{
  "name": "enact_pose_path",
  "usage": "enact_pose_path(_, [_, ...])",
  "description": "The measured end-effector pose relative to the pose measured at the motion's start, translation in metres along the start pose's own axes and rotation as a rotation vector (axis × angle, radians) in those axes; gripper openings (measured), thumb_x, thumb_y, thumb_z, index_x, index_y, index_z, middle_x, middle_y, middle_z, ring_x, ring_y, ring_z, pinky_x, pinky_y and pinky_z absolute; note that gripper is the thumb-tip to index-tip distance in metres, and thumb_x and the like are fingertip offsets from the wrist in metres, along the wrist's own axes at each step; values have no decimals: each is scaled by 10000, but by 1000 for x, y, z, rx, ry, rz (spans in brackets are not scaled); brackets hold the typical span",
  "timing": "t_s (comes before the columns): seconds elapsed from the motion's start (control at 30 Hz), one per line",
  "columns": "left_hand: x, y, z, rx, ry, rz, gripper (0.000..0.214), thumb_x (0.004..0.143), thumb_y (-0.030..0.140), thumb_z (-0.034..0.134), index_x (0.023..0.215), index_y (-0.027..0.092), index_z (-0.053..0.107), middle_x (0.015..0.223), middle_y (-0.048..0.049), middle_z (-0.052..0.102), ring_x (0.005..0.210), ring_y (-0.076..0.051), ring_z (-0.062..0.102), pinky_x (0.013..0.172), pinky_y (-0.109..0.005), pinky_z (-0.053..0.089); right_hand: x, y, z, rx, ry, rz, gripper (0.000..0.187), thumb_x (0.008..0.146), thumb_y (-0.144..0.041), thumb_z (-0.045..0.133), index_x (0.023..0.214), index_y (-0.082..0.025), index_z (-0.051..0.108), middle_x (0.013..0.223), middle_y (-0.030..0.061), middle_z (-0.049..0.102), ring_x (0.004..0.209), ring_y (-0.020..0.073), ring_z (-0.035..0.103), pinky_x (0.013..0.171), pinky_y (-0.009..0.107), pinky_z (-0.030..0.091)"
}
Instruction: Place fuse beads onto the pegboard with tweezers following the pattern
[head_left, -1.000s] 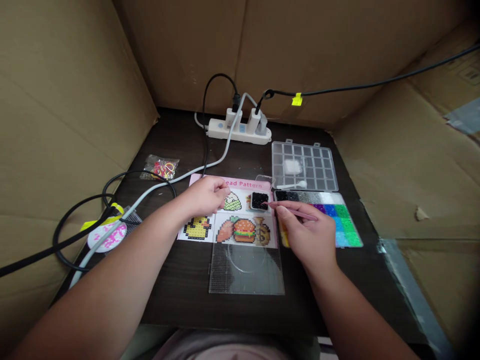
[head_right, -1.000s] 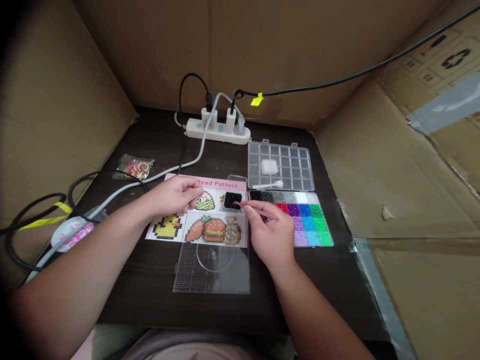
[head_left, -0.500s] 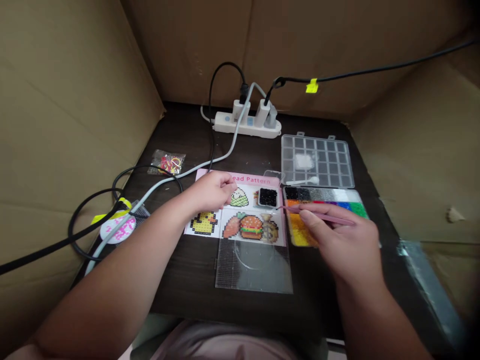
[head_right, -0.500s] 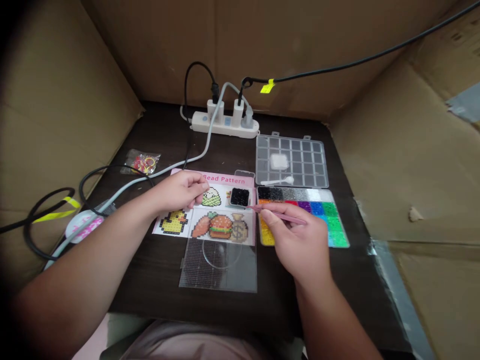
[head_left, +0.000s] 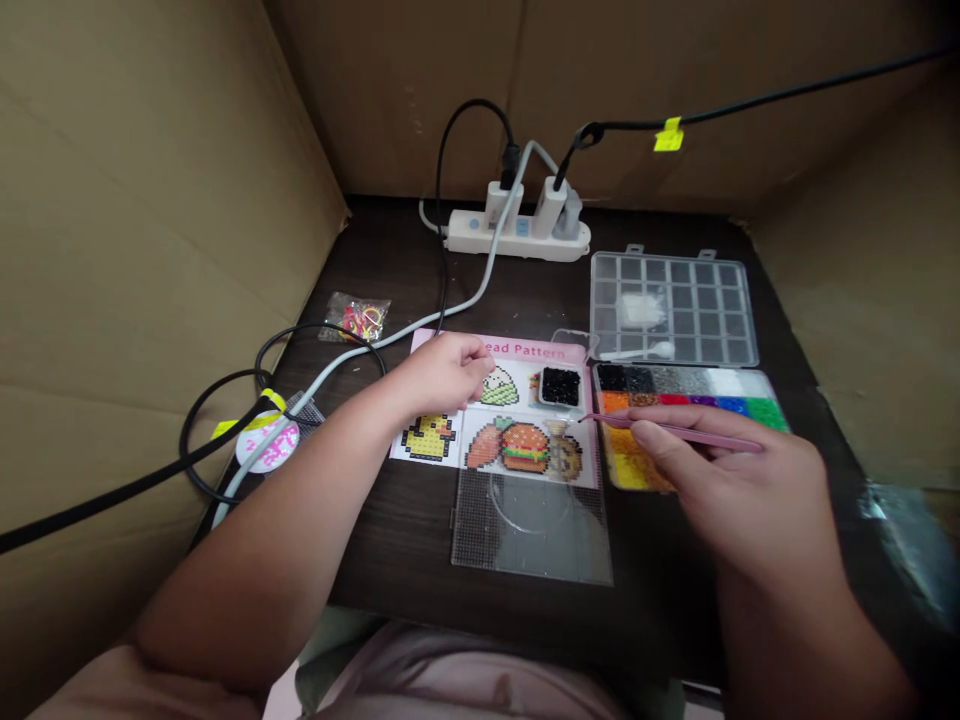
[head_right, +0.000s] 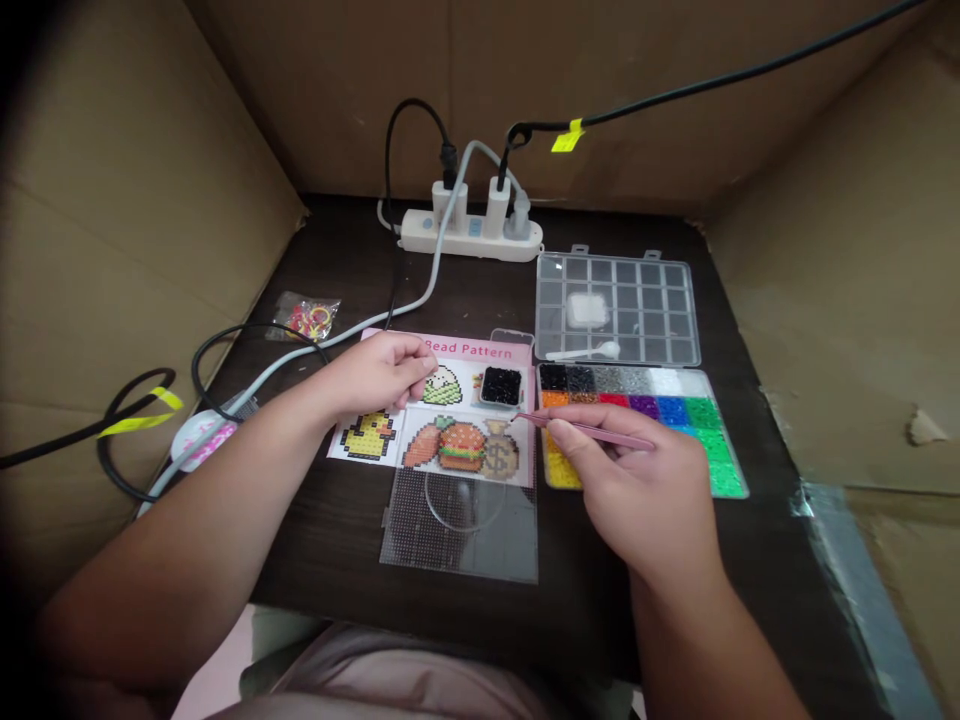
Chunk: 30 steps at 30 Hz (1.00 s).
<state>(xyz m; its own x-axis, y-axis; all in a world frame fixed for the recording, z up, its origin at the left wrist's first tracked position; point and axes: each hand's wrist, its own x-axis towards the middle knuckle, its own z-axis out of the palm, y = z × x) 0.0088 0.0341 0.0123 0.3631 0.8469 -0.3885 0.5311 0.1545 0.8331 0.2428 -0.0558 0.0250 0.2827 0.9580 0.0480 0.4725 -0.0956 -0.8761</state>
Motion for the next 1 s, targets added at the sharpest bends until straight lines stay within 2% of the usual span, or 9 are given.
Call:
enact_pose_path(0.17, [0, 1, 0, 6, 0, -9, 215, 894, 293, 434, 721, 174, 481, 661, -21, 566, 479, -66, 476, 452, -199, 357, 1, 2, -6, -83, -70, -25, 158, 709, -374, 720, 795, -242, 732, 779, 28, 730, 677, 184, 688, 591, 286, 573])
enact_pose_path(0.4, [0, 3, 0, -9, 6, -40, 207, 879, 297, 464, 712, 177, 486, 645, -17, 563, 469, -70, 475, 449, -212, 369, 3, -6, -9, -128, -164, -38, 117, 711, -330, 694, 723, -217, 721, 716, 36, 723, 630, 182, 678, 544, 267, 559])
enact_pose_path(0.6, [-1, 5, 0, -34, 5, -49, 200, 881, 284, 469, 712, 180, 494, 633, -13, 551, 468, -71, 474, 455, -224, 367, 3, -6, -8, -149, -249, -28, 145, 723, -337, 682, 747, -201, 726, 754, 46, 730, 652, 184, 682, 586, 270, 564])
enact_pose_path(1.0, [-1, 5, 0, -20, 7, -40, 199, 878, 274, 468, 705, 178, 490, 636, -21, 560, 468, -75, 478, 457, -231, 363, 2, -7, -7, -144, -287, 1, 116, 724, -310, 679, 750, -207, 725, 766, 40, 730, 665, 176, 682, 588, 257, 558])
